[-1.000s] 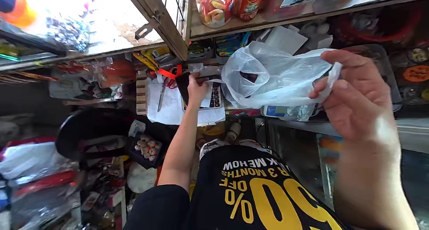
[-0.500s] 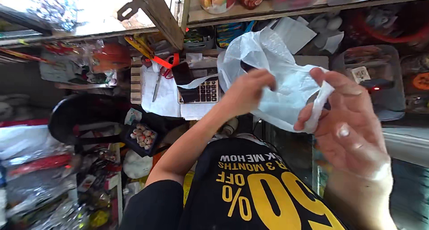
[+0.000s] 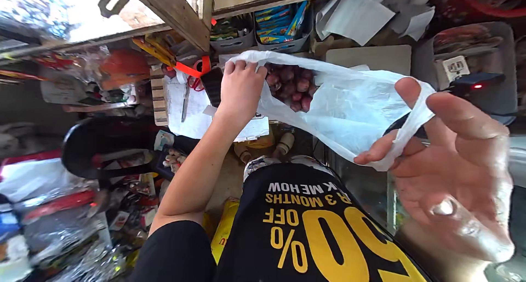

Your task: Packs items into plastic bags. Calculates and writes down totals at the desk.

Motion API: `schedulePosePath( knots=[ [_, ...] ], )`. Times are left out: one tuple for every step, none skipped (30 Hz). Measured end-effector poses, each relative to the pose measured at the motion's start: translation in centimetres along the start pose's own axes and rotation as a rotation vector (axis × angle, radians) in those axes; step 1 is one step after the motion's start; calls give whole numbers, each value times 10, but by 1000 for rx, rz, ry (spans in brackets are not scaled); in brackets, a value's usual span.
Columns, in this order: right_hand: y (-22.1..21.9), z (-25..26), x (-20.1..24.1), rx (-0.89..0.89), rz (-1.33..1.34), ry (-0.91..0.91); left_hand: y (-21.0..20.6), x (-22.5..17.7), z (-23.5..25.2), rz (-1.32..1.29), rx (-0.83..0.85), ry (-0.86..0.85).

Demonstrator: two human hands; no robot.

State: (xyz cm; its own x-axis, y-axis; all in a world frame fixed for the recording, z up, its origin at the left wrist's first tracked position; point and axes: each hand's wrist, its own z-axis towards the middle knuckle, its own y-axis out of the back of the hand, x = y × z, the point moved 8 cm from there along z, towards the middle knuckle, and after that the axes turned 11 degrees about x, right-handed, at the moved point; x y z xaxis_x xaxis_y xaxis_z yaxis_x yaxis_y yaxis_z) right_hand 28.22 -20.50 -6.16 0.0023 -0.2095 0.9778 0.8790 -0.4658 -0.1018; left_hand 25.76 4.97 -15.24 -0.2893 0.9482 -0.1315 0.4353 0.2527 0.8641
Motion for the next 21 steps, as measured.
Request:
schedulePosePath(
  knots=[
    [-1, 1, 1, 6, -1, 0, 6, -8, -3, -7, -47, -26],
    [-2, 2, 2, 15, -1, -4, 12, -17, -4, -39, -89, -66],
    [-3, 3, 2, 24, 1, -9, 14, -28, -3, -90, -107, -113],
    [-5, 3, 3, 33, 0, -12, 12, -40, 3, -150, -93, -163],
    [-8, 4, 3, 42, 0, -12, 6, -49, 13, -194, -55, -192],
    [-10, 5, 2, 51, 1, -15, -3, -56, 27, -220, -5, -195],
    [-11, 5, 2, 58, -1, -19, -13, -59, 44, -221, 52, -168],
    [-13, 5, 2, 60, -3, -23, -25, -57, 63, -213, 83, -134],
    [-13, 5, 2, 57, -5, -23, -36, -52, 81, -191, 65, -121],
    [-13, 4, 2, 54, -8, -22, -47, -45, 96, -172, 52, -118],
    [-13, 4, 2, 51, -13, -18, -56, -40, 106, -154, 46, -126],
    [-12, 4, 2, 47, -17, -14, -59, -36, 109, -167, 43, -142],
    [-10, 2, 2, 39, -19, -15, -58, -35, 102, -209, 64, -141],
    [-8, 1, 1, 28, -20, -15, -56, -34, 92, -260, 111, -102],
    [-6, -1, 1, 20, -22, -16, -59, -31, 84, -324, 178, -43],
    [-5, -2, 0, 12, -21, -15, -66, -28, 77, -403, 257, 16],
    [-4, -3, 0, 11, -17, -18, -69, -26, 69, -476, 383, 74],
    [-3, -3, 0, 9, -12, -21, -72, -24, 66, -508, 480, 97],
    [-2, -3, -1, 8, -5, -20, -74, -22, 66, -504, 533, 85],
    [-2, -2, -1, 5, 2, -17, -77, -19, 70, -501, 534, 46],
    [-1, -1, -2, 7, 8, -14, -78, -16, 73, -505, 522, 8]
  ],
)
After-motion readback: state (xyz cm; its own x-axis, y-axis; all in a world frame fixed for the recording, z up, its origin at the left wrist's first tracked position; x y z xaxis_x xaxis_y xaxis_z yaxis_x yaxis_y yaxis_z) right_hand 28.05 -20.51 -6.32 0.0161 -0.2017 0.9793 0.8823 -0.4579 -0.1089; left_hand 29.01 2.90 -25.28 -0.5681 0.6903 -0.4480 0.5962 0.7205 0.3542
